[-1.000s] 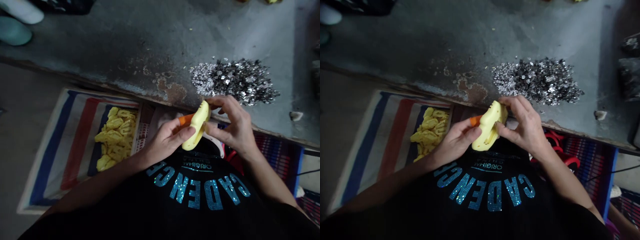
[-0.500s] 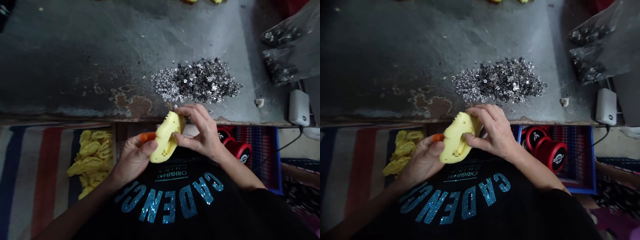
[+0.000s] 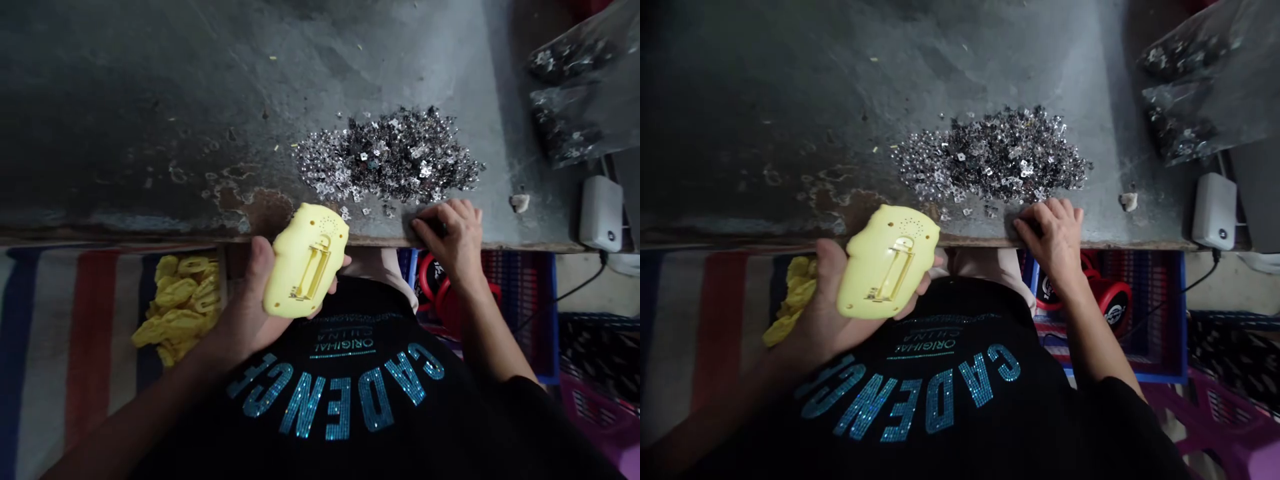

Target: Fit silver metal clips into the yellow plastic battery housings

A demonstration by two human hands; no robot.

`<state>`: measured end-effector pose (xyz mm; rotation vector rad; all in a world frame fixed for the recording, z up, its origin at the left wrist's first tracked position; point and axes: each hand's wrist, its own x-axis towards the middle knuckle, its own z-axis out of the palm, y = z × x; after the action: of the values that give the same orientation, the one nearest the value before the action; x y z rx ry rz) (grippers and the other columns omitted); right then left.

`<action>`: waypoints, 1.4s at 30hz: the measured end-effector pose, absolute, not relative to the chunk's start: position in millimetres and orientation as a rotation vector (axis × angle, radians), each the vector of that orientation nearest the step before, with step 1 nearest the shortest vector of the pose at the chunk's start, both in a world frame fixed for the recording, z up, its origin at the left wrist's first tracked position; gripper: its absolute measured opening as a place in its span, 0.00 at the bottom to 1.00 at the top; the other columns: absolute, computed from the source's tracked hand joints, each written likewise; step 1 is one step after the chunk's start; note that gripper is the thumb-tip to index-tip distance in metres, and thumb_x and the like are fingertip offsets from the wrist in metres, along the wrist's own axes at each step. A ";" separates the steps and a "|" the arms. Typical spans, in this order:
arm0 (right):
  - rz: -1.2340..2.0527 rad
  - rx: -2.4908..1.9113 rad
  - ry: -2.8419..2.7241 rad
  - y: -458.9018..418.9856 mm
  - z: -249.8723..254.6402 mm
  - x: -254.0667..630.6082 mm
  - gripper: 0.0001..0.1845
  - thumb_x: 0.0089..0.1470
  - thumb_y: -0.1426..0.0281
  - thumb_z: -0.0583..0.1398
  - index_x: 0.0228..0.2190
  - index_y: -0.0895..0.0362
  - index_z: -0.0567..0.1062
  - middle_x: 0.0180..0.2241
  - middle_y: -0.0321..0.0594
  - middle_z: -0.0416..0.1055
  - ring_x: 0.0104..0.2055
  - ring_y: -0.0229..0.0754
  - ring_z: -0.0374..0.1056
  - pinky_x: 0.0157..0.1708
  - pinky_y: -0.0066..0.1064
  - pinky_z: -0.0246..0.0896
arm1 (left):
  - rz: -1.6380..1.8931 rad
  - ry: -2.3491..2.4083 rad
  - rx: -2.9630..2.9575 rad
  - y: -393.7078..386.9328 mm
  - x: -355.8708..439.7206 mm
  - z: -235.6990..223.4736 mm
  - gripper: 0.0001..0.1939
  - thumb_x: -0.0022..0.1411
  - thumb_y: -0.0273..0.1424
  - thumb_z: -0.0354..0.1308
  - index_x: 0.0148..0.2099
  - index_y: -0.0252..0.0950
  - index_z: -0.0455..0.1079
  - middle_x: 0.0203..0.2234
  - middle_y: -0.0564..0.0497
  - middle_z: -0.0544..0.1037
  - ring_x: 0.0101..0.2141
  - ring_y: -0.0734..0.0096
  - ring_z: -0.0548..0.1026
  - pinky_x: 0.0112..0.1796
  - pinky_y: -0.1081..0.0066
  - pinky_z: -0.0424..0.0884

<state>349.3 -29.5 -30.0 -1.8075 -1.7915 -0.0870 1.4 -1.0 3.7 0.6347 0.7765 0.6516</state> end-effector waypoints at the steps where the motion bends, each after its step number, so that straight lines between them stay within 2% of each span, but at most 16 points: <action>1: -0.068 -1.793 -1.793 -28.8 -30.0 347.6 0.08 0.68 0.60 0.71 0.38 0.49 0.85 0.38 0.39 0.83 0.45 0.53 0.73 0.48 0.48 0.60 | 0.649 0.775 0.629 -0.6 3.2 4.5 0.46 0.70 0.75 0.61 0.67 0.44 0.86 0.53 0.43 0.93 0.34 0.64 0.87 0.23 0.78 0.74; 5: 0.168 -1.597 -1.827 -32.9 -11.9 334.3 0.04 0.72 0.65 0.69 0.43 0.48 0.88 0.39 0.39 0.86 0.43 0.49 0.79 0.45 0.45 0.68 | 0.640 0.734 0.588 0.9 11.0 7.0 0.46 0.72 0.72 0.63 0.68 0.38 0.83 0.51 0.37 0.92 0.32 0.61 0.87 0.21 0.75 0.76; 8: 0.414 -1.338 -1.838 -36.7 12.0 314.4 0.06 0.72 0.70 0.71 0.47 0.47 0.88 0.42 0.36 0.89 0.41 0.45 0.84 0.44 0.41 0.74 | 0.608 0.705 0.587 0.1 18.8 11.6 0.47 0.72 0.71 0.65 0.68 0.33 0.81 0.48 0.34 0.92 0.30 0.60 0.87 0.19 0.74 0.75; 13: 0.613 -1.106 -1.959 -27.4 44.2 278.8 0.08 0.71 0.71 0.72 0.47 0.44 0.88 0.42 0.36 0.90 0.41 0.47 0.86 0.43 0.43 0.81 | 0.569 0.646 0.566 -4.2 25.5 20.4 0.45 0.72 0.69 0.66 0.67 0.33 0.80 0.34 0.42 0.88 0.24 0.63 0.83 0.17 0.75 0.71; 16: 0.587 -1.050 -2.083 -17.3 53.2 268.3 0.08 0.72 0.70 0.71 0.48 0.43 0.88 0.43 0.37 0.90 0.42 0.48 0.86 0.42 0.43 0.83 | 0.562 0.609 0.544 -7.8 23.4 23.5 0.43 0.74 0.69 0.64 0.68 0.36 0.79 0.30 0.46 0.85 0.24 0.65 0.82 0.16 0.76 0.68; 21: 0.515 -1.074 -2.208 -11.1 59.1 263.6 0.08 0.72 0.69 0.71 0.50 0.43 0.88 0.46 0.39 0.89 0.44 0.51 0.86 0.44 0.45 0.84 | 0.573 0.590 0.542 -11.7 19.4 25.3 0.39 0.76 0.68 0.62 0.68 0.41 0.79 0.31 0.49 0.84 0.26 0.65 0.84 0.17 0.78 0.67; 27: 0.289 -0.996 -2.356 -13.3 63.2 259.3 0.13 0.74 0.73 0.69 0.54 0.45 0.84 0.45 0.41 0.87 0.42 0.48 0.81 0.43 0.44 0.81 | 0.585 0.582 0.565 -12.1 18.9 23.2 0.42 0.77 0.69 0.60 0.70 0.40 0.78 0.31 0.48 0.84 0.26 0.63 0.83 0.18 0.76 0.68; 31: 0.192 -0.956 -2.429 -12.5 63.5 259.6 0.14 0.74 0.73 0.68 0.56 0.44 0.83 0.45 0.40 0.87 0.41 0.48 0.79 0.41 0.45 0.79 | 0.579 0.562 0.549 -11.5 19.6 18.5 0.41 0.77 0.68 0.61 0.70 0.41 0.79 0.33 0.49 0.85 0.28 0.63 0.84 0.20 0.77 0.69; 38: 0.243 -0.989 -2.354 -16.0 62.7 259.8 0.20 0.73 0.76 0.68 0.59 0.43 0.83 0.47 0.40 0.87 0.41 0.48 0.82 0.42 0.43 0.81 | 0.593 0.566 0.540 -11.2 21.0 17.2 0.40 0.76 0.68 0.63 0.69 0.41 0.81 0.33 0.49 0.85 0.29 0.63 0.85 0.22 0.77 0.69; 42: 0.334 -1.040 -2.206 -21.2 60.3 260.1 0.18 0.71 0.77 0.70 0.55 0.43 0.85 0.46 0.37 0.88 0.44 0.48 0.84 0.44 0.42 0.83 | 0.592 0.585 0.555 -11.4 21.3 18.8 0.39 0.76 0.67 0.63 0.70 0.41 0.80 0.38 0.47 0.87 0.30 0.63 0.85 0.22 0.76 0.71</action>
<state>260.1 -21.2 60.3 -1.0403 -2.2059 0.3343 21.3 -11.4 18.8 0.5555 0.5847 0.5922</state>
